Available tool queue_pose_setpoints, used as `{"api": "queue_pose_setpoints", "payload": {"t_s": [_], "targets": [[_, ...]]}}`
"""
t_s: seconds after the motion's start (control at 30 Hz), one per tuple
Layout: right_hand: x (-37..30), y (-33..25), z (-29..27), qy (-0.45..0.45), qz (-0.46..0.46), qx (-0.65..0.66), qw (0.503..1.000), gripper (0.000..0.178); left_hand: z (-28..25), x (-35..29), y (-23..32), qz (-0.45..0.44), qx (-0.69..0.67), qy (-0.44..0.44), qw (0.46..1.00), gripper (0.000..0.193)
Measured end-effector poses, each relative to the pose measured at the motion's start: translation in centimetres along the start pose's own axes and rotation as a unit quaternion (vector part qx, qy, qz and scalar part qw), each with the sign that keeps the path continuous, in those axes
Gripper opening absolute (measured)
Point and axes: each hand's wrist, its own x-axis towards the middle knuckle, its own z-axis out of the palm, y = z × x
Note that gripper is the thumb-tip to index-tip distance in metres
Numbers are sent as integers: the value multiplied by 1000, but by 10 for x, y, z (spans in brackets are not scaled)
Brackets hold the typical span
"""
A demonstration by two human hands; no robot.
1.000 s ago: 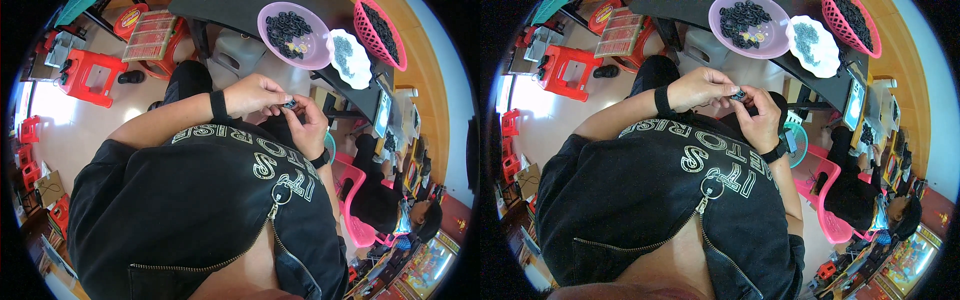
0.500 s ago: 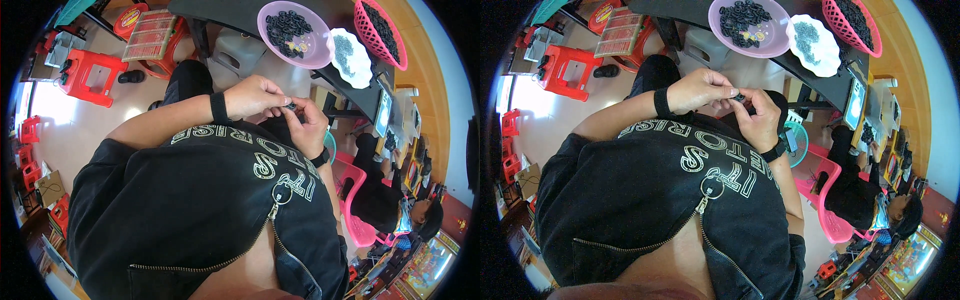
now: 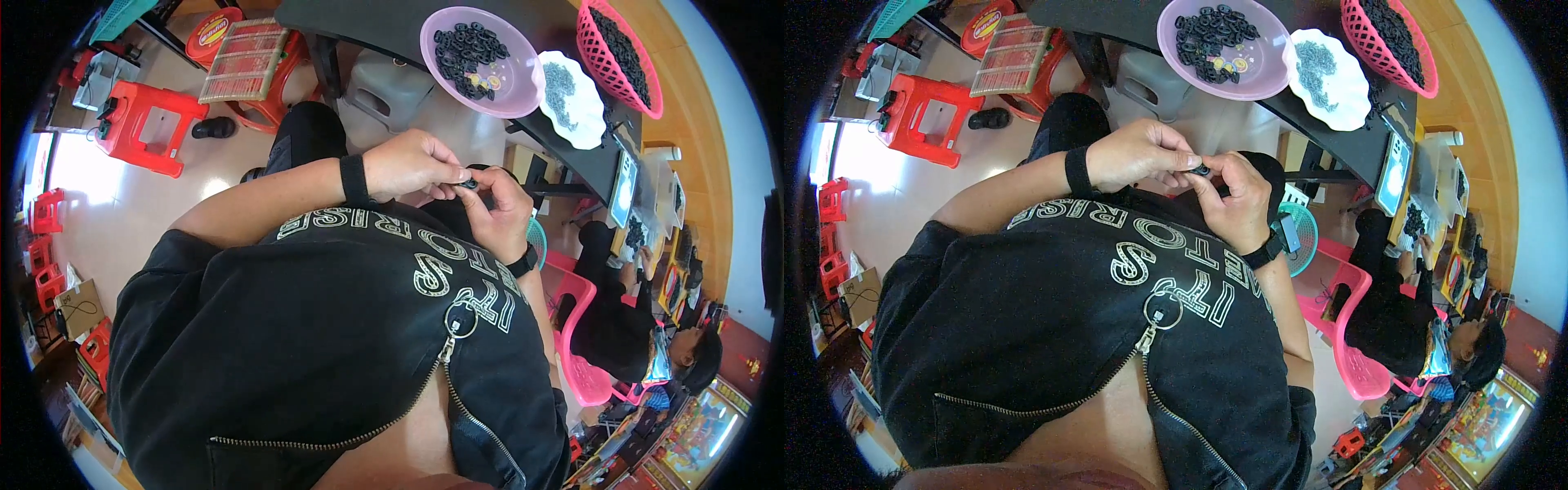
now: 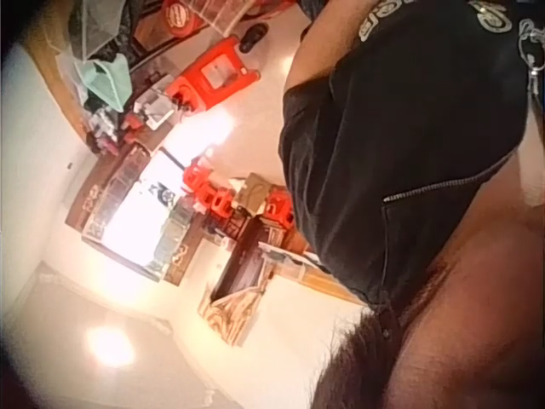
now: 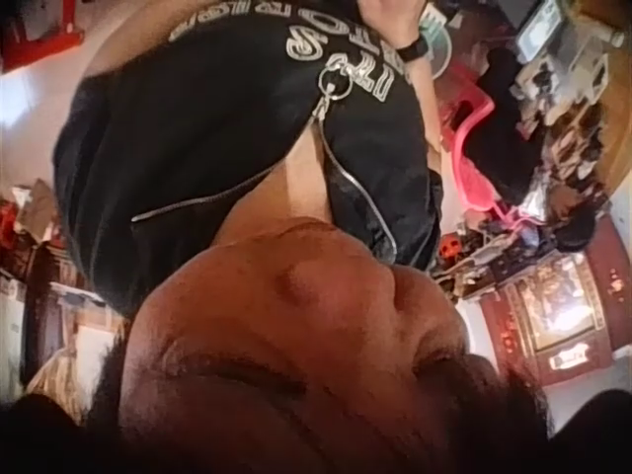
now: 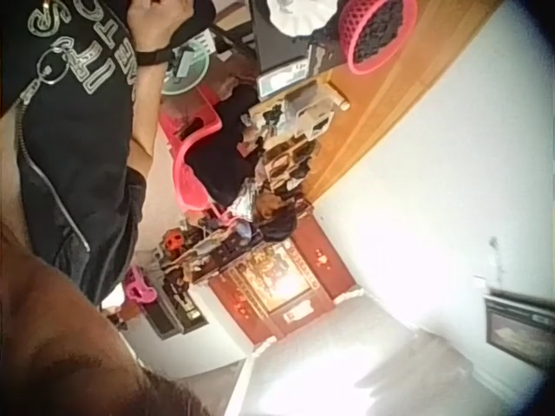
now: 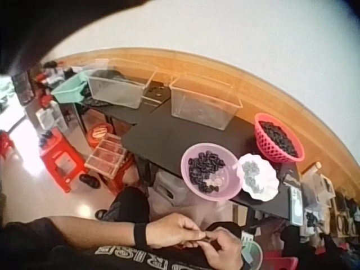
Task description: The person assembles small plastic parts by taking plastic pieces and metal pins from dishes on the table and pressing them together by hand.
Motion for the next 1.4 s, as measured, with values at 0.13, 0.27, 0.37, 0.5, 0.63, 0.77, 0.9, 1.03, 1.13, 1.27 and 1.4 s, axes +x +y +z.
{"api": "queue_pose_setpoints", "payload": {"t_s": [0.13,0.27,0.37,0.5,0.63,0.77,0.9,1.03,1.13,1.27,1.4], "targets": [[4,-1,-1,3,-15,-23,1000,16,0,-1,2,1,-19,-23,1000,21],[4,5,-1,3,-6,22,1000,19,0,-2,5,-24,-42,-26,999,20],[3,3,-1,16,19,35,999,20,-2,-2,6,-9,-47,-11,999,23],[-9,12,-7,-89,172,61,979,17,-9,-2,8,3,-86,57,995,28],[-10,40,-36,-179,270,57,944,13,-17,0,3,19,-138,69,988,28],[55,25,-105,202,198,115,952,24,-16,-4,6,10,-144,65,987,28],[91,40,-130,319,92,261,907,32,-17,-2,4,21,-146,48,988,29],[68,63,-93,222,212,248,919,23,-24,-1,0,26,-167,61,984,29],[59,60,-70,132,252,189,940,19,-25,-3,3,16,-166,66,984,29],[74,53,-52,113,204,136,963,18,-25,3,0,12,-158,42,986,25],[94,42,-38,62,135,-55,987,18,-24,7,3,-7,-148,23,989,24]]}}
